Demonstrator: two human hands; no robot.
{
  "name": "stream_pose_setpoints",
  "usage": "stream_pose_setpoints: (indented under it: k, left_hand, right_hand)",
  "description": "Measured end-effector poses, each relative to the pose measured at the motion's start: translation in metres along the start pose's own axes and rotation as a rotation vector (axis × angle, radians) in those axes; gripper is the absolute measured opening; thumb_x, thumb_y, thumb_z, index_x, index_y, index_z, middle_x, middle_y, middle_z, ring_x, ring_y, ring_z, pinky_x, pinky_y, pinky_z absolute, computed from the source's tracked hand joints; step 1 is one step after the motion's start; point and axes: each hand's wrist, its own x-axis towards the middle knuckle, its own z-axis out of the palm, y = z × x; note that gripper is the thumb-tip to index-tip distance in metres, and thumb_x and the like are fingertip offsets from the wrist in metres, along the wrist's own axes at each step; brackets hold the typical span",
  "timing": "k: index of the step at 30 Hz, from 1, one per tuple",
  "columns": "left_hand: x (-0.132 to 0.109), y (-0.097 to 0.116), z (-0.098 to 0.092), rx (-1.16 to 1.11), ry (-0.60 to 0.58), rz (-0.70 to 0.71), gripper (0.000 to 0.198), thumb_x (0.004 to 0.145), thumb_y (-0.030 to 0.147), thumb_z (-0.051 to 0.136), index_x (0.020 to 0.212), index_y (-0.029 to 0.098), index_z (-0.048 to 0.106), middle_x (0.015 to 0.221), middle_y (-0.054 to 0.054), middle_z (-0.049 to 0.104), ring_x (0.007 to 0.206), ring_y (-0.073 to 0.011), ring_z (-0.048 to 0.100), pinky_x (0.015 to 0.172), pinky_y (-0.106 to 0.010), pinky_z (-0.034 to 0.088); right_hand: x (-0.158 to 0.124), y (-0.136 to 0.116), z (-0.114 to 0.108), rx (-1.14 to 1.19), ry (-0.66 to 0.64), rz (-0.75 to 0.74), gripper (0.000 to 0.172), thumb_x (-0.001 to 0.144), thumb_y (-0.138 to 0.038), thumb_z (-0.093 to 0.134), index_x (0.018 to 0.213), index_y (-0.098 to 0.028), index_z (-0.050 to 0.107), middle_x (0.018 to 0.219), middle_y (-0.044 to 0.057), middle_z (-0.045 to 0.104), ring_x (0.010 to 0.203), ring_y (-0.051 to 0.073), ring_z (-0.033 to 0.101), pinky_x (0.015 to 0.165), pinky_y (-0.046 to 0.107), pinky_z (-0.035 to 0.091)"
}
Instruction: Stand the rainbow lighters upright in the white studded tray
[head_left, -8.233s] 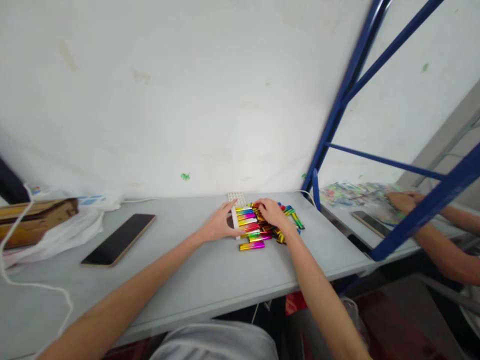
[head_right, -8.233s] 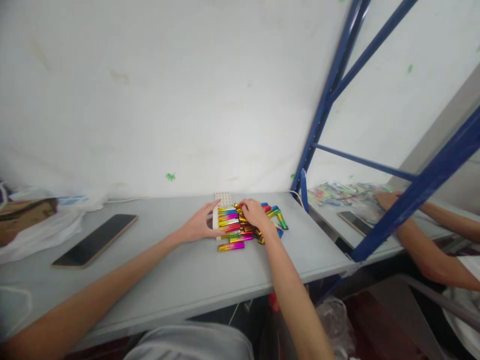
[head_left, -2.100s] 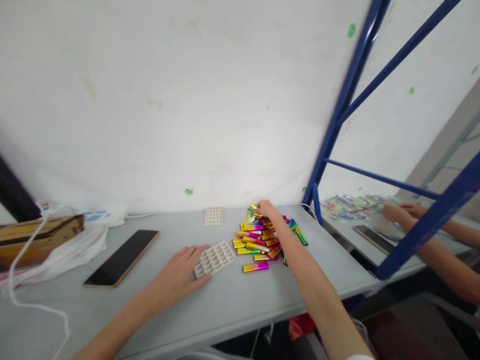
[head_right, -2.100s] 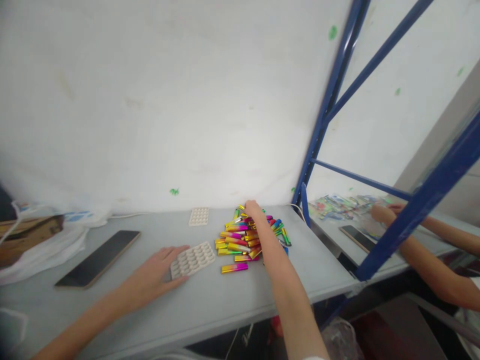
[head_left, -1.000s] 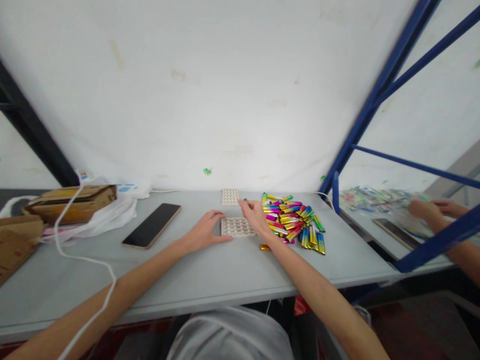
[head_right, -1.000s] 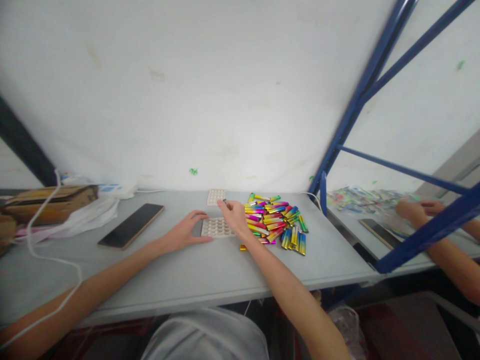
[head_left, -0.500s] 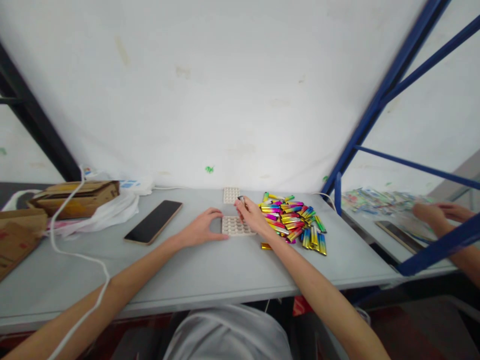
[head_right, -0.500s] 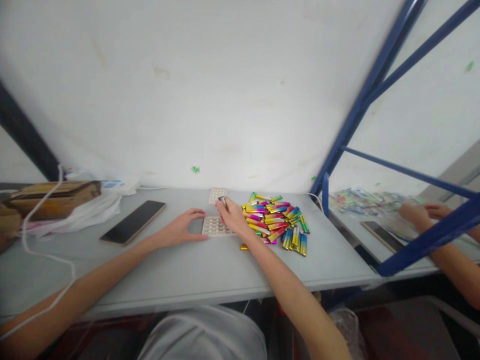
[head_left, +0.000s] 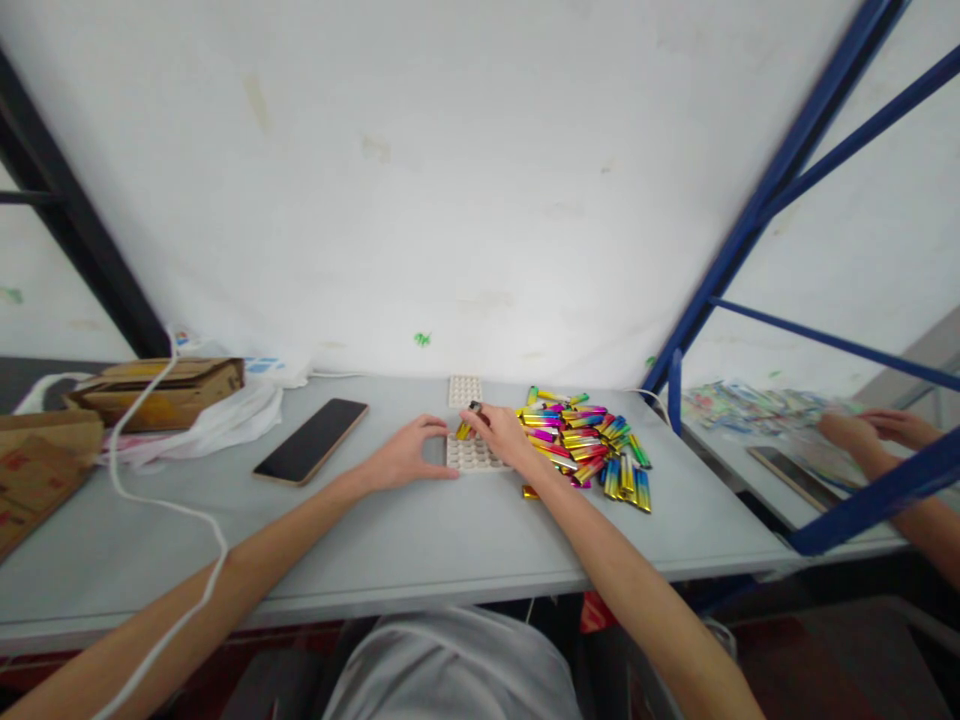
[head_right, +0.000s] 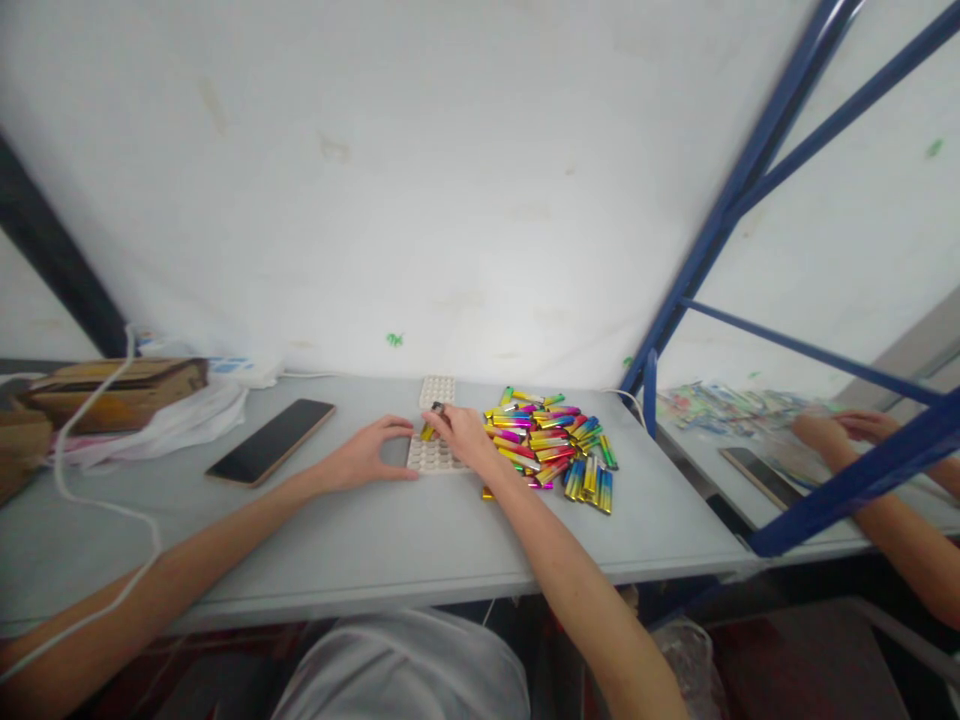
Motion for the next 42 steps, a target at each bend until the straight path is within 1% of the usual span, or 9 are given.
stream_pose_setpoints:
  k: [8,12,18,22,24,27,32,36,42]
  left_hand:
    - [0.0,0.002,-0.003,0.008,-0.018,0.008,0.078,0.072,0.079,0.076,0.129,0.024,0.072,0.138,-0.011,0.063,0.129,-0.0337,0.061,0.118,-0.047,0.045]
    - [0.0,0.002,-0.004,0.005,-0.015,0.008,0.077,0.072,0.078,0.077,0.129,0.026,0.073,0.136,-0.01,0.065,0.127,-0.0341,0.062,0.117,-0.047,0.046]
    - [0.002,-0.001,-0.003,0.027,-0.02,0.009,0.076,0.072,0.078,0.076,0.126,0.025,0.073,0.137,-0.011,0.065,0.127,-0.0344,0.062,0.117,-0.047,0.046]
    - [0.003,-0.002,-0.004,0.046,-0.021,0.014,0.078,0.072,0.079,0.075,0.127,0.024,0.072,0.137,-0.01,0.064,0.126,-0.0341,0.063,0.117,-0.046,0.047]
    - [0.002,-0.001,-0.004,0.047,-0.024,0.02,0.078,0.073,0.078,0.075,0.129,0.024,0.071,0.138,-0.011,0.063,0.127,-0.0337,0.062,0.118,-0.046,0.046]
    - [0.001,0.001,-0.004,0.044,-0.035,0.027,0.078,0.075,0.078,0.073,0.131,0.024,0.069,0.14,-0.011,0.062,0.129,-0.0333,0.061,0.118,-0.045,0.045]
    - [-0.001,0.003,-0.007,0.08,-0.067,0.05,0.078,0.08,0.078,0.068,0.135,0.023,0.064,0.143,-0.012,0.06,0.133,-0.0327,0.058,0.119,-0.043,0.043]
    - [0.0,0.002,-0.008,0.1,-0.088,0.044,0.079,0.081,0.077,0.068,0.137,0.021,0.062,0.146,-0.013,0.058,0.136,-0.0326,0.056,0.12,-0.042,0.041]
    - [0.001,0.0,-0.007,0.104,-0.082,0.051,0.079,0.08,0.079,0.067,0.133,0.021,0.063,0.144,-0.013,0.059,0.134,-0.0338,0.057,0.12,-0.043,0.042]
  right_hand:
    - [0.011,0.004,0.001,-0.071,-0.125,-0.166,0.034,0.106,-0.047,0.058,0.092,-0.019,0.071,0.087,0.006,0.075,0.083,0.019,0.067,0.078,0.027,0.044]
    - [0.01,0.003,0.008,-0.142,-0.131,-0.228,0.033,0.105,-0.048,0.058,0.097,-0.018,0.07,0.093,0.008,0.074,0.087,0.02,0.065,0.081,0.028,0.044]
    - [0.003,0.0,0.01,-0.337,-0.13,-0.175,0.043,0.099,-0.059,0.062,0.105,-0.017,0.07,0.097,0.011,0.072,0.092,0.023,0.065,0.083,0.031,0.045]
    - [-0.002,0.005,-0.017,-0.283,-0.146,-0.142,0.042,0.099,-0.054,0.065,0.123,-0.019,0.069,0.093,0.004,0.073,0.085,0.019,0.064,0.081,0.028,0.044]
    - [-0.006,0.01,-0.041,-0.262,-0.155,-0.132,0.03,0.103,-0.044,0.063,0.111,-0.017,0.074,0.091,0.005,0.074,0.083,0.018,0.064,0.082,0.028,0.044]
    - [-0.023,0.017,-0.084,-0.27,-0.128,-0.06,0.025,0.101,-0.036,0.066,0.091,-0.016,0.076,0.091,0.007,0.076,0.082,0.019,0.065,0.079,0.029,0.044]
    - [-0.071,0.028,-0.142,-0.231,-0.164,0.014,0.02,0.098,-0.036,0.067,0.092,-0.02,0.078,0.091,0.006,0.077,0.08,0.021,0.067,0.075,0.03,0.047]
    - [-0.092,0.039,-0.147,-0.301,-0.151,0.021,0.012,0.095,-0.027,0.069,0.094,-0.021,0.079,0.099,0.007,0.078,0.093,0.023,0.069,0.085,0.033,0.047]
    - [-0.089,0.053,-0.125,-0.394,-0.191,0.086,0.016,0.097,-0.027,0.066,0.09,-0.018,0.077,0.093,0.01,0.076,0.09,0.025,0.067,0.08,0.033,0.047]
